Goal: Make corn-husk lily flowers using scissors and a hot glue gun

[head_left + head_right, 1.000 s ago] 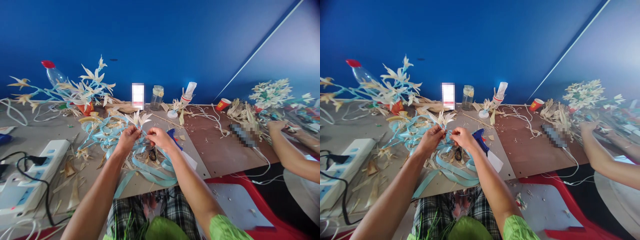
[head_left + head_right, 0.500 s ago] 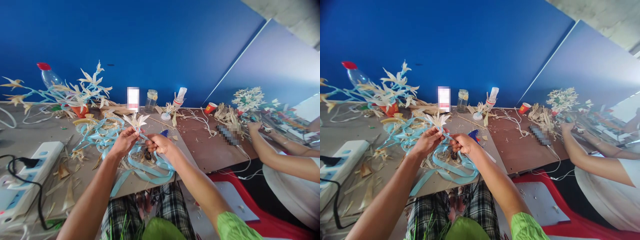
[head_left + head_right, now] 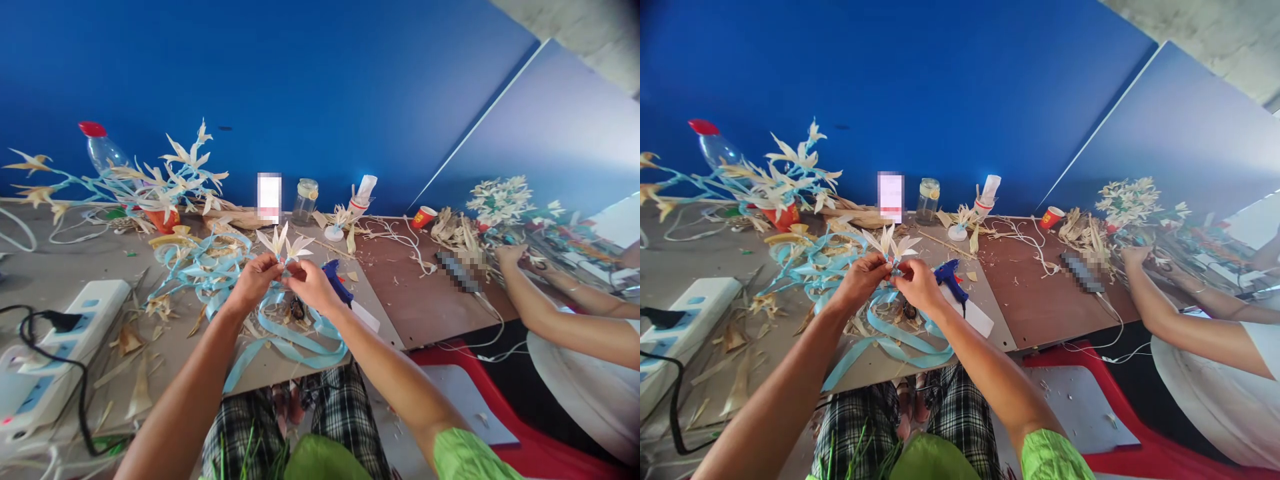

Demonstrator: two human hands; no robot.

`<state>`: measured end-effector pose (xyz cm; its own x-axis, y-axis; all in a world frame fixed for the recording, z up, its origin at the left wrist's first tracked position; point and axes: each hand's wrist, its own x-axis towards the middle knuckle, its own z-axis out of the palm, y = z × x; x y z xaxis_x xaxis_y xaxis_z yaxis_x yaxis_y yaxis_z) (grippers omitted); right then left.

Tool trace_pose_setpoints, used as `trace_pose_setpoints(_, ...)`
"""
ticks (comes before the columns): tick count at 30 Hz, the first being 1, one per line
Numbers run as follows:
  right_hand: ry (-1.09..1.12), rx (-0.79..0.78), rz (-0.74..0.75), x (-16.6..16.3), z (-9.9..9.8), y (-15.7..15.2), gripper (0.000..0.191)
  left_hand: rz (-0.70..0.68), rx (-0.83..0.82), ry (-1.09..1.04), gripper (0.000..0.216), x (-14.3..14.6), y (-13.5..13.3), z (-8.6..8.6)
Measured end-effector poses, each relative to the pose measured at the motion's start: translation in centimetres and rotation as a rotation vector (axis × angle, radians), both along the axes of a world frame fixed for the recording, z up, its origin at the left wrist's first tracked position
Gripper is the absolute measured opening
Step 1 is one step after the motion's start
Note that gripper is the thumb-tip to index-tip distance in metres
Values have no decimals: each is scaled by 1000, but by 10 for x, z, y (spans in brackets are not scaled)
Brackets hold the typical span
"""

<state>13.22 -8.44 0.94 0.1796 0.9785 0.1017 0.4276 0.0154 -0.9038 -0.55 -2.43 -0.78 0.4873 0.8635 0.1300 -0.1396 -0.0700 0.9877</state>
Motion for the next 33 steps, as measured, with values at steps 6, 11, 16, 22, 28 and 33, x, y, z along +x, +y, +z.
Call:
trace_pose_setpoints(6, 275, 6, -26, -7, -7, 5, 9, 30, 81, 59, 15, 0, 2, -1)
trace_pose_setpoints(11, 807, -80, 5, -12, -6, 4, 13, 138, 123, 116, 18, 1, -1, 6)
trace_pose_setpoints(16, 1070, -214, 0, -18, 1, 5, 17, 157, 122, 85, 13, 6, -3, 3)
trace_pose_setpoints(22, 1029, -254, -127, -16, 5, 11, 14, 121, 93, 113, 11, 10, -4, -3)
trace_pose_setpoints(28, 979, -259, -182, -9, 4, 13, 7, 44, 37, 89, 11, 12, -7, -3)
trace_pose_setpoints(33, 952, -274, -183, -6, 3, 13, 6, -1, 21, 63, 9, 15, -9, -3)
